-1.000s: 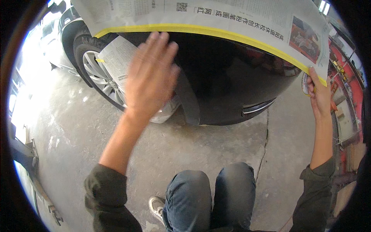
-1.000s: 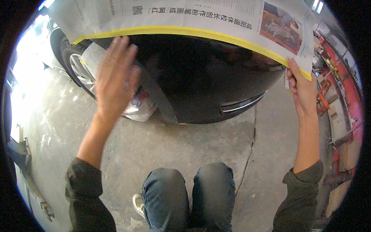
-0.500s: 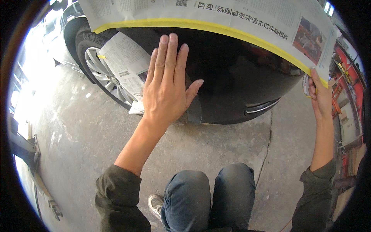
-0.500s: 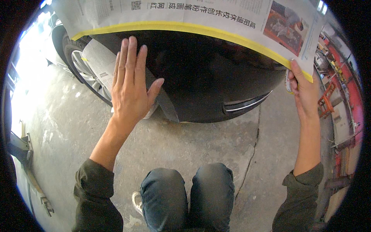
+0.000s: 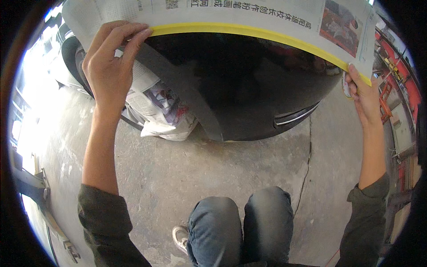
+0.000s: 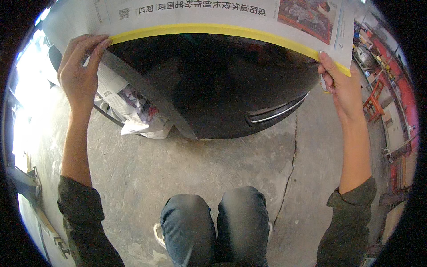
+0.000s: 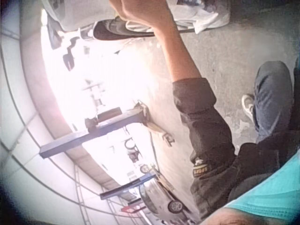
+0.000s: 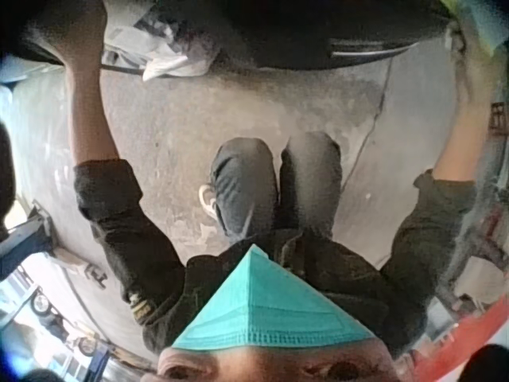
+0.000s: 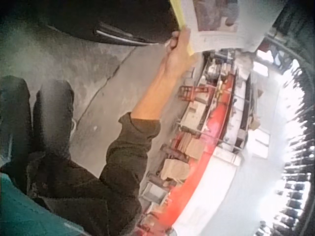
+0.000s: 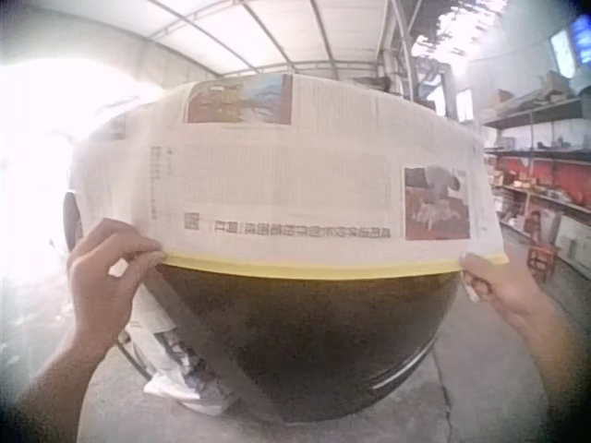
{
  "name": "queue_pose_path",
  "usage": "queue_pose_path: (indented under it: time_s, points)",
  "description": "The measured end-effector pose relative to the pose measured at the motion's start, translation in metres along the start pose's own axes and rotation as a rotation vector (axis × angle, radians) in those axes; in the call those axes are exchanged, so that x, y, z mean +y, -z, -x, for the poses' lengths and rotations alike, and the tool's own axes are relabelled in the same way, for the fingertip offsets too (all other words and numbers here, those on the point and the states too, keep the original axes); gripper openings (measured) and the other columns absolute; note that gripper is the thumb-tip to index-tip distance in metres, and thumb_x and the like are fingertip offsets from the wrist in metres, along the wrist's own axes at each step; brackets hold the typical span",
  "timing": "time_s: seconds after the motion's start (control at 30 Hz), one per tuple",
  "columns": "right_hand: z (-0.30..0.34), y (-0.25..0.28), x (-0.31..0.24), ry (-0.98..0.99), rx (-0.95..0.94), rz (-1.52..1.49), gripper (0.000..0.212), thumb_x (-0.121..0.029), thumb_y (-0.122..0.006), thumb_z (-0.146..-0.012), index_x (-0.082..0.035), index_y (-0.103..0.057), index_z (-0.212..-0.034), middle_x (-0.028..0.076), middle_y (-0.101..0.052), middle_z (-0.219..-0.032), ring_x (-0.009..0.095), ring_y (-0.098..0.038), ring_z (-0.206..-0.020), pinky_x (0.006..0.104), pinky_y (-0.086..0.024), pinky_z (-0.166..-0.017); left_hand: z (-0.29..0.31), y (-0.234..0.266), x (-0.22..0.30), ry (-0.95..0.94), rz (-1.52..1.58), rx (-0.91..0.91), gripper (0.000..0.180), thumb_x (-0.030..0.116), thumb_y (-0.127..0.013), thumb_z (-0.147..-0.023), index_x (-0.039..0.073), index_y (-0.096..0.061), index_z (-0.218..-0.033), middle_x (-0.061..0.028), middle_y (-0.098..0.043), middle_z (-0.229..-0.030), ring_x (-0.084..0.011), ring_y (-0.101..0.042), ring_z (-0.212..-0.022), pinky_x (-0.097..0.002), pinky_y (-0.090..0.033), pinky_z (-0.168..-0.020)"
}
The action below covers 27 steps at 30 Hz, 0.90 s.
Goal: The person places sheets of newspaper on the hood, front bumper, and wheel arches of a black car and secures them with yellow masking tape. The person smooths the paper and applies tape along the edges to hold the newspaper in place.
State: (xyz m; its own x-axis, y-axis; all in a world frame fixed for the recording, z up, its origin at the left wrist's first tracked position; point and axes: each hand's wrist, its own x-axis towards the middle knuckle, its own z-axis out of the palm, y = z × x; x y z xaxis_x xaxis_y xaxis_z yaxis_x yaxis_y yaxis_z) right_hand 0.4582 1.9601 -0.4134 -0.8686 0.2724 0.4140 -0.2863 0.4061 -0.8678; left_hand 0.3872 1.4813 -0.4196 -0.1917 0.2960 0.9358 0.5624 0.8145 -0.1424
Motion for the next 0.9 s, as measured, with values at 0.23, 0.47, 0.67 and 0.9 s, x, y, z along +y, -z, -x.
queue_pose_path:
  time_s: [0.23,0.47,0.67,0.9]
  points:
    - [-0.007,-0.002,0.001,0.013,0.004,0.033,0.025,-0.032,-0.078,-0.091,-0.008,-0.069,-0.088,-0.004,-0.062,-0.073,0.001,-0.045,-0.057,0.0203,-0.030,-0.048,-0.015,0.011,0.008,-0.089,-0.006,-0.042,0.016,0.017,-0.080,-0.085,0.009,-0.079,-0.099,-0.0028,-0.074,-0.103,-0.0140,-0.073,-0.087,-0.0246,-0.061,-0.075]
    - [-0.016,-0.008,0.012,0.049,0.031,0.079,0.033,-0.040,-0.079,-0.088,-0.009,-0.070,-0.086,-0.005,-0.061,-0.070,0.002,-0.047,-0.057,0.0207,-0.031,-0.049,-0.025,0.005,0.027,-0.168,-0.040,-0.102,0.017,0.016,-0.081,-0.084,0.009,-0.079,-0.099,-0.0036,-0.073,-0.101,-0.0145,-0.073,-0.086,-0.0243,-0.061,-0.072]
    - [-0.026,-0.007,0.017,0.073,-0.022,0.140,0.036,-0.043,-0.080,-0.087,-0.009,-0.070,-0.087,-0.005,-0.062,-0.071,0.002,-0.049,-0.059,0.0202,-0.033,-0.050,-0.032,0.002,0.034,-0.186,-0.022,-0.177,0.017,0.012,-0.079,-0.086,0.008,-0.078,-0.102,-0.0049,-0.072,-0.105,-0.0145,-0.072,-0.087,-0.0250,-0.061,-0.074]
    - [-0.023,-0.001,0.009,0.178,-0.010,0.112,0.034,-0.042,-0.077,-0.090,-0.010,-0.069,-0.088,-0.004,-0.063,-0.074,0.001,-0.047,-0.060,0.0190,-0.031,-0.051,-0.037,-0.003,0.042,-0.162,0.013,-0.214,0.016,0.014,-0.079,-0.086,0.007,-0.078,-0.101,-0.0048,-0.071,-0.104,-0.0151,-0.073,-0.086,-0.0256,-0.062,-0.073]
